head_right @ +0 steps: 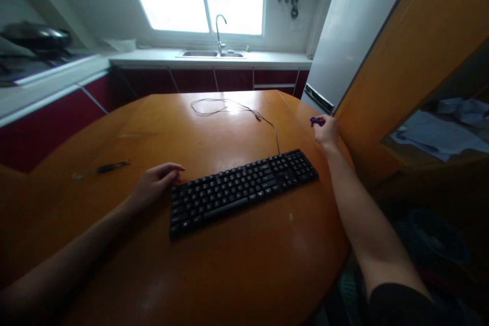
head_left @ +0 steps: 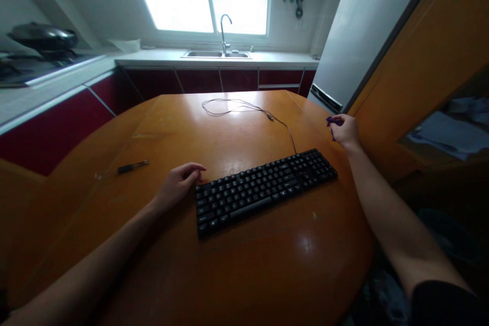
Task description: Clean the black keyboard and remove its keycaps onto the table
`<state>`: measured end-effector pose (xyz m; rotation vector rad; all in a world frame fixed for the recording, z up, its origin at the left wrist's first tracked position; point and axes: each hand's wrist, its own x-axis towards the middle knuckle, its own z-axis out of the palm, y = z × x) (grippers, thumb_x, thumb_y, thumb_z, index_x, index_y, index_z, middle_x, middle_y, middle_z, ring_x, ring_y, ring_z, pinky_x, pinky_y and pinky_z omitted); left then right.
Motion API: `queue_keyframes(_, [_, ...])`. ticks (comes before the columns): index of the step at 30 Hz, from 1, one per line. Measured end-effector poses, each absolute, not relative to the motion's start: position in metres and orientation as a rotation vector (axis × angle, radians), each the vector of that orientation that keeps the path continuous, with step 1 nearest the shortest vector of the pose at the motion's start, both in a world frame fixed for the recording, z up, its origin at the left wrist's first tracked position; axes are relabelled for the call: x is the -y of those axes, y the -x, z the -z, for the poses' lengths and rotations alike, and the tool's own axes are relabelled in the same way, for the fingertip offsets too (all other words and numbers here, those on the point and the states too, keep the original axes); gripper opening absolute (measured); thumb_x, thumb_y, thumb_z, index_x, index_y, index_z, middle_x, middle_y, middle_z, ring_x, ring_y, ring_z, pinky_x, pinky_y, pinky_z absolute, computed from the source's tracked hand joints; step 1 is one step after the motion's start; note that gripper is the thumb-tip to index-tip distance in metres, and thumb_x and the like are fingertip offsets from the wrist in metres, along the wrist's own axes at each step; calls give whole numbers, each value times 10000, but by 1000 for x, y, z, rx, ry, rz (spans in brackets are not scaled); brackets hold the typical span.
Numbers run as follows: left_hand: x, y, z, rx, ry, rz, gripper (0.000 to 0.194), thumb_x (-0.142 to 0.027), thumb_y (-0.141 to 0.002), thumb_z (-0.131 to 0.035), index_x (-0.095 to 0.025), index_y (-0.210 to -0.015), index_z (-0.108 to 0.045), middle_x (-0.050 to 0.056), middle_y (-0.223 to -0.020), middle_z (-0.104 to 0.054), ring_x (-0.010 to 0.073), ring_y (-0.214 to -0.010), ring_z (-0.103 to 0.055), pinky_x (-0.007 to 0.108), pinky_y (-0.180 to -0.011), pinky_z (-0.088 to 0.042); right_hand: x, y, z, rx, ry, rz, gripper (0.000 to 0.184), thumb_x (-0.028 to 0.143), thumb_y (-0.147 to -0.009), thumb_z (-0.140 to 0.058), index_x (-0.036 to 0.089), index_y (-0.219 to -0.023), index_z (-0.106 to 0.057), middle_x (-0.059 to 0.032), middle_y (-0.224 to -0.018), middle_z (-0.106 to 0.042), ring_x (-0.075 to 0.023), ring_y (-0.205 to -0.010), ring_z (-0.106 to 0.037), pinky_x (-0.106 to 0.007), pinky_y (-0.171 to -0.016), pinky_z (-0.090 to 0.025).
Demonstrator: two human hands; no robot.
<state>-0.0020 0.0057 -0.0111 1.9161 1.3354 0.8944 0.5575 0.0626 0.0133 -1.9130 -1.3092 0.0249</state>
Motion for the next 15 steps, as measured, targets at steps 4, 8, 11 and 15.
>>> queue_keyframes(4, [-7,5,14,-1343,-1924,-880,292,-431,-848,-578,-193,-945,-717,22,-711,-700,183,-656,-664,277,-638,-515,-78,-557,4,1486,2013,-43,275,221,-810,-665,119,-1053,-742,-151,-1031,-768,-222,-897,-712,-290,-819,-548])
queue_keyframes(8, [-8,9,18,-1365,-1924,-869,294,-434,-865,-580,-198,-969,-722,24,-732,-707,190,-675,-668,283,-650,-516,-82,-558,24,1570,2095,-93,255,249,-787,-713,139,-1009,-772,-155,-1033,-770,-263,-965,-702,-346,-909,-527])
queue_keyframes(11, [-7,9,19,-1360,-1915,-854,274,-417,-874,-581,-205,-969,-724,23,-740,-707,190,-686,-669,285,-659,-520,-81,-560,31,1629,2121,-121,300,276,-825,-687,140,-1076,-776,-165,-1096,-759,-276,-1008,-690,-366,-949,-507])
queue_keyframes(15, [-3,7,18,-1359,-1879,-861,252,-388,-886,-579,-198,-974,-718,24,-745,-704,185,-691,-665,284,-664,-520,-74,-562,28,1694,2112,-44,359,289,-864,-656,119,-1163,-761,-199,-1183,-727,-288,-1063,-664,-355,-965,-477])
